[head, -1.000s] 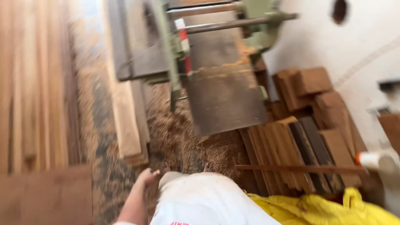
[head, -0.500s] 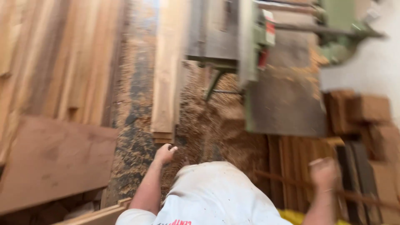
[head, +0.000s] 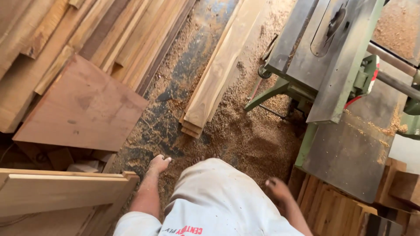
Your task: Selecting, inspecting, and moving long wood planks near machinery in a workshop.
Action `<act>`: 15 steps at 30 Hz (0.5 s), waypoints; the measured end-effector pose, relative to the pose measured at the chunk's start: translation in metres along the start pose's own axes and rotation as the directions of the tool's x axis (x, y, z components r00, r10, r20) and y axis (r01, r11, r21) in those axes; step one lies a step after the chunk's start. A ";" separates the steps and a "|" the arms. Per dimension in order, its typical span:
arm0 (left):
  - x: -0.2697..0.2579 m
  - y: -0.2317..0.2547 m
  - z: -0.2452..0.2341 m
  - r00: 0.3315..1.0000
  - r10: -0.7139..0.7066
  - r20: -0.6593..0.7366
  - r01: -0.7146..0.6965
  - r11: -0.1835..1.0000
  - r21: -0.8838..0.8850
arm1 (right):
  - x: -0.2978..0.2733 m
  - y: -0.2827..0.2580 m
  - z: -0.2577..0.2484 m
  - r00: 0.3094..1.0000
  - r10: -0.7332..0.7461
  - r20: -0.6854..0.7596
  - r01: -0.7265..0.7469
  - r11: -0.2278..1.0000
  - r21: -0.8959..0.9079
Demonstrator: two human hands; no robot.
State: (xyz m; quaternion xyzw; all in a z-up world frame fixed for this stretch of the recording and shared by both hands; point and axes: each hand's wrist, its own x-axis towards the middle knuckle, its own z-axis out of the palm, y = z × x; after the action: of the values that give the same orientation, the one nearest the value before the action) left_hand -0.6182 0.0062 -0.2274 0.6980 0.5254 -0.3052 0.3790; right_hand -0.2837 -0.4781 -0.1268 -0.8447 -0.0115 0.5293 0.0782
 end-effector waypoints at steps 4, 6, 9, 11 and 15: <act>-0.036 0.035 -0.010 0.998 -0.019 0.061 0.023 0.997 -0.072 | 0.005 -0.033 -0.034 0.983 -0.032 -0.178 0.039 0.998 0.039; -0.029 0.045 -0.005 0.996 0.022 0.083 -0.019 0.999 -0.040 | 0.018 -0.037 -0.037 0.972 -0.064 -0.225 0.069 0.998 0.015; -0.014 0.037 0.005 0.984 0.162 0.075 -0.165 0.986 0.031 | 0.003 -0.045 -0.026 0.971 -0.129 -0.203 0.133 0.991 0.008; -0.008 0.043 -0.005 0.979 0.203 -0.031 -0.204 0.978 -0.040 | -0.031 -0.078 -0.035 0.996 0.009 -0.087 0.004 0.990 0.141; 0.034 0.028 -0.005 0.956 0.292 0.008 -0.292 0.956 0.011 | -0.014 -0.054 -0.016 0.989 -0.002 -0.149 0.026 0.987 0.156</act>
State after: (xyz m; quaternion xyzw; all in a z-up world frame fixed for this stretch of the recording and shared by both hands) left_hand -0.5817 0.0234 -0.2467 0.7693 0.4135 -0.2512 0.4172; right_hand -0.2725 -0.4286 -0.1002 -0.8728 0.0301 0.4638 0.1490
